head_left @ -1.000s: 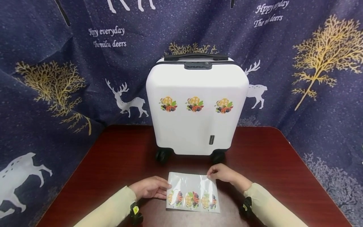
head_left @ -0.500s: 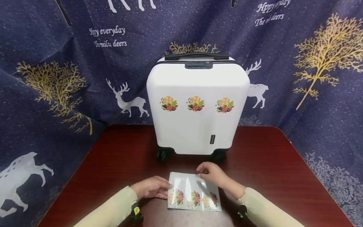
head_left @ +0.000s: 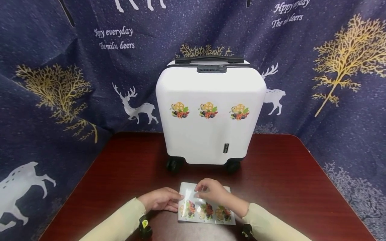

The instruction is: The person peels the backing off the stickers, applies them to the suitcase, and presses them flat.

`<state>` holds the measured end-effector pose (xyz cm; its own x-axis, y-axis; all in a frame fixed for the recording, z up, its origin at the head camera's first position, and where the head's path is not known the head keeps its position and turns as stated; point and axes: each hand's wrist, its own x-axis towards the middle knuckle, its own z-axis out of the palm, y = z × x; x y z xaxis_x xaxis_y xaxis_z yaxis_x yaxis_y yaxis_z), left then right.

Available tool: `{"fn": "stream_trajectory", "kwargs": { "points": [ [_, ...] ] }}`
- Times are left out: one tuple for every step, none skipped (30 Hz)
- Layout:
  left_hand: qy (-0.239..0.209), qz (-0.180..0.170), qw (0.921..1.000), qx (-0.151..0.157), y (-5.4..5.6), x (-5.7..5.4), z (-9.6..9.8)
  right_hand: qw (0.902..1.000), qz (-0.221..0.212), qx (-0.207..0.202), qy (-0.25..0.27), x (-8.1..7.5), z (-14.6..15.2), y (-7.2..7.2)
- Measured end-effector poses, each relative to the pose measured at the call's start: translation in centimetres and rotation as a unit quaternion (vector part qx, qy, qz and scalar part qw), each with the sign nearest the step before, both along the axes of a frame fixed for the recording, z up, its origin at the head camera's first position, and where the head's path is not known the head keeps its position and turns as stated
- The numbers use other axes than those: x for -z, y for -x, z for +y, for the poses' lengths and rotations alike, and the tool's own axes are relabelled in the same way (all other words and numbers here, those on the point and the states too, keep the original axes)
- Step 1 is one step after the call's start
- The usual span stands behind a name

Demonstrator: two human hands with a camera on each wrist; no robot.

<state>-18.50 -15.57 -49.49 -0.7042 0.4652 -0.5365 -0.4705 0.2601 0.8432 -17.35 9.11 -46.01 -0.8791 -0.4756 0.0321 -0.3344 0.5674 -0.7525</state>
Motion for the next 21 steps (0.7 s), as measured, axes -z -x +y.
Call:
{"fn": "stream_trajectory", "kwargs": {
  "points": [
    [-0.001, -0.001, 1.0, 0.002, 0.0, 0.0, 0.0, 1.0, 0.0, -0.003, 0.0, 0.1, -0.3, 0.0],
    [-0.002, -0.002, 1.0, 0.003, 0.1, 0.0, -0.1, 1.0, 0.001, -0.008, -0.002, 0.1, -0.6, 0.0],
    [-0.004, -0.003, 1.0, 0.004, 0.1, 0.0, -0.1, 0.9999, 0.002, -0.011, -0.003, 0.2, -0.8, -0.1],
    [-0.005, -0.004, 1.0, 0.006, 0.0, 0.0, -0.1, 0.9999, 0.001, -0.014, -0.003, 0.3, -1.1, -0.1],
    [-0.007, -0.005, 0.9999, 0.007, 0.0, 0.0, -0.1, 0.9999, 0.0, -0.016, -0.004, 0.4, -1.3, -0.2],
    [-0.008, -0.005, 0.9999, 0.008, 0.0, 0.0, -0.1, 0.9998, -0.003, -0.018, -0.003, 0.4, -1.5, -0.2],
    [-0.009, -0.006, 0.9999, 0.01, 0.0, 0.0, 0.0, 0.9998, -0.007, -0.021, 0.0, 0.5, -1.7, -0.3],
    [-0.01, -0.006, 0.9999, 0.011, 0.0, -0.1, 0.0, 0.9997, -0.01, -0.023, 0.001, 0.5, -1.9, -0.4],
    [-0.01, -0.006, 0.9999, 0.013, -0.1, -0.1, 0.0, 0.9996, -0.012, -0.024, 0.004, 0.5, -2.1, -0.5],
    [-0.01, -0.007, 0.9998, 0.014, 0.0, 0.0, 0.0, 0.9996, -0.013, -0.024, 0.006, 0.6, -2.3, -0.6],
    [-0.01, -0.008, 0.9998, 0.014, 0.0, 0.0, -0.1, 0.9996, -0.014, -0.025, 0.009, 0.7, -2.4, -0.6],
    [-0.008, -0.008, 0.9998, 0.015, 0.0, 0.0, -0.1, 0.9995, -0.014, -0.024, 0.012, 0.8, -2.6, -0.6],
    [-0.007, -0.009, 0.9998, 0.015, 0.0, -0.1, -0.1, 0.9995, -0.013, -0.025, 0.014, 0.8, -2.7, -0.6],
    [-0.006, -0.009, 0.9998, 0.015, 0.0, -0.1, -0.1, 0.9995, -0.009, -0.025, 0.015, 0.9, -2.9, -0.6],
    [-0.005, -0.009, 0.9998, 0.014, 0.0, -0.1, -0.1, 0.9996, -0.007, -0.024, 0.016, 1.0, -3.0, -0.5],
    [-0.004, -0.009, 0.9999, 0.014, 0.0, -0.1, -0.1, 0.9996, -0.005, -0.024, 0.016, 1.1, -3.1, -0.5],
    [-0.002, -0.01, 0.9999, 0.014, 0.0, -0.1, -0.1, 0.9996, -0.005, -0.023, 0.015, 1.2, -3.2, -0.4],
    [0.0, -0.01, 0.9999, 0.014, 0.0, -0.2, -0.1, 0.9996, -0.005, -0.023, 0.015, 1.3, -3.4, -0.4],
    [0.0, -0.01, 0.9999, 0.014, 0.1, -0.2, -0.1, 0.9996, -0.006, -0.022, 0.014, 1.4, -3.5, -0.3],
    [0.0, -0.01, 0.9999, 0.014, 0.1, -0.2, 0.0, 0.9996, -0.009, -0.022, 0.014, 1.5, -3.6, -0.3],
    [0.0, -0.01, 0.9999, 0.014, 0.1, -0.2, 0.0, 0.9996, -0.013, -0.022, 0.015, 1.5, -3.7, -0.3]
  ]
}}
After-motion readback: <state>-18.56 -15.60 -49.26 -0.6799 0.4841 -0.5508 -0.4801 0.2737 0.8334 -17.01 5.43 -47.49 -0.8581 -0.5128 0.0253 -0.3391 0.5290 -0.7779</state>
